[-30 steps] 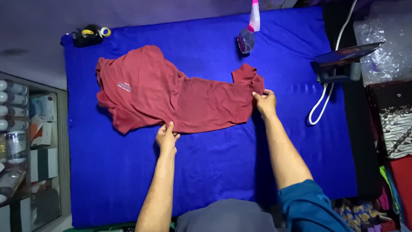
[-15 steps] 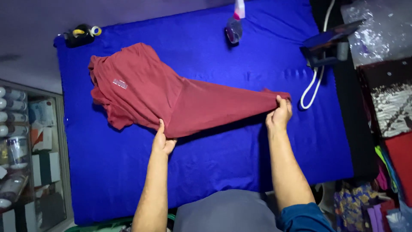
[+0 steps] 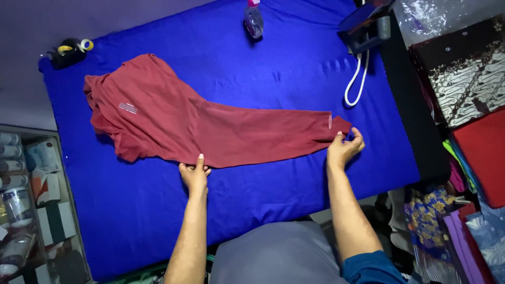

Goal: Ironing a maroon long-sleeved shirt on a flat mattress surface.

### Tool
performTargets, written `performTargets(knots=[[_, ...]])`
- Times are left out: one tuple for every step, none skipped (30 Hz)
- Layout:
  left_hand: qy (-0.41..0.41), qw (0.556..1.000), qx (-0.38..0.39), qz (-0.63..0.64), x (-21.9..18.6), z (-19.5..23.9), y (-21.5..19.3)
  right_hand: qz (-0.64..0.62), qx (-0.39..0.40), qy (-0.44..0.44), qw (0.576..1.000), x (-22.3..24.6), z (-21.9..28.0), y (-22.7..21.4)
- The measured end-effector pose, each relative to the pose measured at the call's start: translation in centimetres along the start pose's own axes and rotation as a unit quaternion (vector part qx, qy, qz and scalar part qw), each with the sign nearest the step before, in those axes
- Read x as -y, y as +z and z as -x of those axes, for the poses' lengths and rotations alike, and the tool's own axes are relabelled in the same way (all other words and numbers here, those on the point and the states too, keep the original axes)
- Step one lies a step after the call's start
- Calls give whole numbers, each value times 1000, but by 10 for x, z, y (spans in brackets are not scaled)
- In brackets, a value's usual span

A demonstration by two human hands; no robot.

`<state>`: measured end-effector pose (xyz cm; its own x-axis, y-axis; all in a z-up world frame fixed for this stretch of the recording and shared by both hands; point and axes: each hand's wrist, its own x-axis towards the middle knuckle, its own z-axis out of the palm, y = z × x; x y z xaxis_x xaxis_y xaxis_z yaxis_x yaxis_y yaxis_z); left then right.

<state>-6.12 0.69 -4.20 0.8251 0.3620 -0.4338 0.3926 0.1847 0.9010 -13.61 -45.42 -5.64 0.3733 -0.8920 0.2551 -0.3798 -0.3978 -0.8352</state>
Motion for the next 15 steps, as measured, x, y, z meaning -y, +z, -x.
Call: performTargets(knots=[[36,999,-25,-22,2,5,3,15,-28,23,999,1,-1,-6],[35,999,-24,-23,3,10,5,15,-29,24,999,-6,-6,-8],[89,989,-71,-89,5,16,8,44,-19,-29,998,-12,-11,-9],[143,971,-117,-154,8,21,12,72,-10,-81,994,-20,-16,-11],[143,971,-115,-155,1,32,20,72,-12,-79,994,-16,-22,-11],[209,934,-163,-241,-7,43,29,71,23,-55,996,-11,-27,-13],[272,882,-207,-323,-15,55,38,69,58,-32,995,-6,-33,-15],[274,882,-204,-323,-21,64,48,70,55,-30,996,-6,-36,-15],[337,839,-200,-377,-26,73,60,46,110,-15,993,-6,-40,-15],[396,789,-195,-427,-32,83,70,23,165,-1,986,-7,-44,-16],[398,789,-191,-427,-30,85,80,24,163,1,986,0,-46,-20],[450,770,-90,-443,-27,86,89,-2,175,-3,985,6,-46,-24],[496,741,13,-453,-25,88,98,-28,186,-6,982,12,-47,-27],[496,740,16,-453,-25,93,109,-27,185,-4,982,13,-49,-29],[505,734,72,-448,-24,99,119,-10,170,-36,985,15,-51,-31]])
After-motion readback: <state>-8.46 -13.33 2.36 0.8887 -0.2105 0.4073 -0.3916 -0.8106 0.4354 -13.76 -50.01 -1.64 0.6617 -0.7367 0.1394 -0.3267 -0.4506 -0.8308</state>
